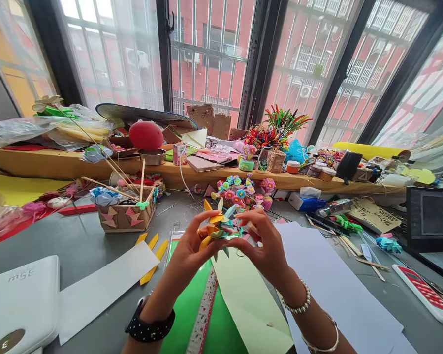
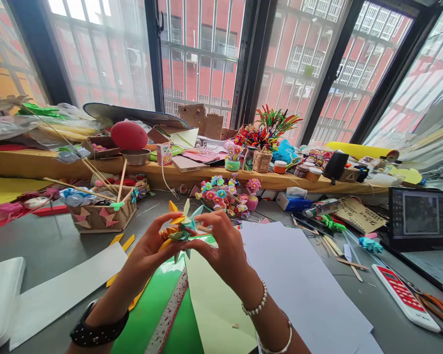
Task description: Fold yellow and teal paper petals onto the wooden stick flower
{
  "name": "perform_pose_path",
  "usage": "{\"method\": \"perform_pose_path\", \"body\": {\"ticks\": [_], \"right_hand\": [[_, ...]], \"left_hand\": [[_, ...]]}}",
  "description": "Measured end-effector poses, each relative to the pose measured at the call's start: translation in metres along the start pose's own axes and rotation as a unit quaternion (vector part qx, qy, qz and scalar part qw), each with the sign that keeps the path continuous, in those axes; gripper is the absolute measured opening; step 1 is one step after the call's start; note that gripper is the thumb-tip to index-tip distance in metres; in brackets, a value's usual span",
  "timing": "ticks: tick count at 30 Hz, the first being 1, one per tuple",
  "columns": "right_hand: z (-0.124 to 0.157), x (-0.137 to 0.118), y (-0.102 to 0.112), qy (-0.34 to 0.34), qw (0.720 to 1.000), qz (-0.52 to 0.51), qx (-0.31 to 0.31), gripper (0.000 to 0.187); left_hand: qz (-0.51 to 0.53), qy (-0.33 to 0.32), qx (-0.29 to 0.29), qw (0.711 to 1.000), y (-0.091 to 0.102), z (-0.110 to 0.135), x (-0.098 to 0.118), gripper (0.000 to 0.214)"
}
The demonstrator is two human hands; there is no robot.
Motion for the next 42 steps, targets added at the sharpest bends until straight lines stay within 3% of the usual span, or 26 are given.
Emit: {"method": "perform_pose_path", "body": {"ticks": [5,10,15,23,31,35,39,42], "right_hand": [[-0.005,0.013,-0.009,-0.019,0.997,-0.037,-0.072,0.029],[-0.007,0.01,-0.013,0.002,0.993,-0.033,-0.113,0.027],[-0.006,0.003,-0.011,0.023,0.994,-0.016,-0.108,0.03],[-0.006,0.0,-0.008,0.033,0.994,0.005,-0.1,0.022],[-0.004,-0.001,-0.017,0.02,0.993,0.049,-0.101,0.031],[-0.003,0.001,-0.02,-0.002,0.993,0.014,-0.12,0.036],[-0.005,0.002,-0.012,-0.003,0.992,-0.03,-0.126,0.037],[-0.006,0.0,-0.004,0.013,0.994,-0.005,-0.107,0.032]], "left_hand": [[-0.012,-0.02,0.032,0.999,0.006,0.002,0.005,0.039],[-0.011,0.013,0.009,1.0,0.005,0.0,-0.002,0.038],[-0.037,-0.014,0.02,0.999,0.01,0.002,0.002,0.036],[-0.089,-0.001,0.034,0.995,0.013,0.004,0.006,0.033],[-0.141,0.001,0.045,0.989,0.016,0.004,0.012,0.033],[-0.14,-0.014,0.058,0.988,0.016,0.005,0.014,0.035],[-0.12,-0.022,0.056,0.991,0.013,0.005,0.014,0.034],[-0.123,-0.02,0.053,0.991,0.014,0.005,0.013,0.033]]}}
Point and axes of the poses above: each hand's wrist, its own z-axis away from the middle knuckle, its own y-axis out of the back of the hand, x = y × z, the point moved 10 cm from there along -z, towards the middle knuckle, and after that the axes turned 13 degrees about -x, right-handed, at the moved point
